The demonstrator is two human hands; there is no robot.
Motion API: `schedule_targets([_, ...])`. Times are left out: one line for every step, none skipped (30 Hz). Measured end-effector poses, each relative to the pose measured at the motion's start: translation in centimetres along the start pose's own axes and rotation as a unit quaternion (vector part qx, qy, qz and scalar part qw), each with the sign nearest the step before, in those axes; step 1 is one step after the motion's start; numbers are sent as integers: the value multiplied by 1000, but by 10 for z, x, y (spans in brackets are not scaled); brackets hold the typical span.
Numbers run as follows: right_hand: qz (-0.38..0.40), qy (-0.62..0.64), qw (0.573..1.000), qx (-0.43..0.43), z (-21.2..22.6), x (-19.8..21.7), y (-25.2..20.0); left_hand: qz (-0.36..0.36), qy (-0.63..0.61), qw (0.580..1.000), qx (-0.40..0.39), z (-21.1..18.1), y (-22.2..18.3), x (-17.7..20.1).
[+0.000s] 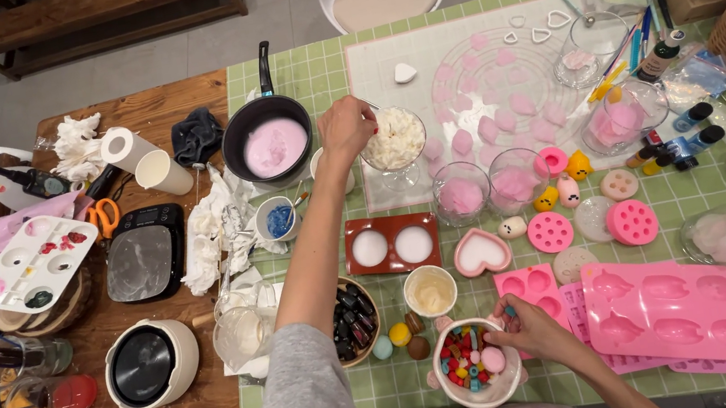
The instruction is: Placing decorative wax pieces into a jar and onto a candle.
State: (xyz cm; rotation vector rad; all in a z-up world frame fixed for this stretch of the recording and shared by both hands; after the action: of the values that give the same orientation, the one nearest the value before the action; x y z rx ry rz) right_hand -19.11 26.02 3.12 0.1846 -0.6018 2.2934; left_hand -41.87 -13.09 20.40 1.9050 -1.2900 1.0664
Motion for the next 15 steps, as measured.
schedule_targets([-1, 0, 1000, -1, 3, 0, -1, 1, 0, 1000, -1, 2, 2, -6])
schedule_targets([0, -3, 1000, -8, 5, 1, -1, -7, -5, 1000, 4, 4, 4, -10])
schedule_targets([2, -7, 1000, -15, 7, 1, -2, -14, -10, 1000, 9, 6, 6, -15])
schedule_targets([0, -6, 1000, -16, 6, 1, -2, -13, -10, 1000, 8, 8, 8, -20])
schedule_targets([0, 6, 1000, -7, 6, 1, -3, -28, -17, 999, 3, 10, 9, -23])
schedule_targets([0, 18, 1000, 3, 7, 0, -3, -42, -23, 999, -1, 12, 10, -26])
schedule_targets([-1, 18, 1000, 3, 8, 0, -3, -42, -23, 999, -2, 10, 9, -23])
schedule_targets([0, 14, 1000, -4, 9, 0, -3, -45, -33, 998, 0, 8, 8, -19])
schedule_targets([0, 10, 1000, -11, 9, 1, -4, -48, -43, 998, 1, 5, 8, -16])
schedule_targets([-2, 11, 1000, -12, 10, 1, -4, -47, -44, 998, -1, 6, 9, -15])
schedule_targets([-2, 9, 1000, -8, 12, 1, -4, -38, -44, 998, 13, 7, 10, -15])
schedule_targets([-2, 8, 1000, -5, 13, 1, -5, -29, -44, 998, 27, 8, 11, -15])
schedule_targets([-3, 8, 1000, -6, 14, 1, -6, -28, -45, 998, 27, 9, 11, -18])
schedule_targets([-2, 1, 1000, -6, 15, 2, -7, -27, -41, 998, 34, 11, 10, -21])
schedule_targets([-2, -6, 1000, -5, 17, 3, -6, -27, -37, 998, 41, 13, 12, -21])
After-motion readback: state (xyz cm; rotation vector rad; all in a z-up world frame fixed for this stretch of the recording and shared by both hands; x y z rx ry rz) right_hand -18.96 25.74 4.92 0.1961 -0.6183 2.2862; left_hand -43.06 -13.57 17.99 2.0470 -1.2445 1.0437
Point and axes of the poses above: each hand's wrist, its own y-axis towards the middle knuckle, its own x-axis out of the back of the hand, z = x × y, the point moved 4 cm from there along y, towards the middle knuckle, and after that the axes turned 9 degrees about x, right-handed, at the moved point
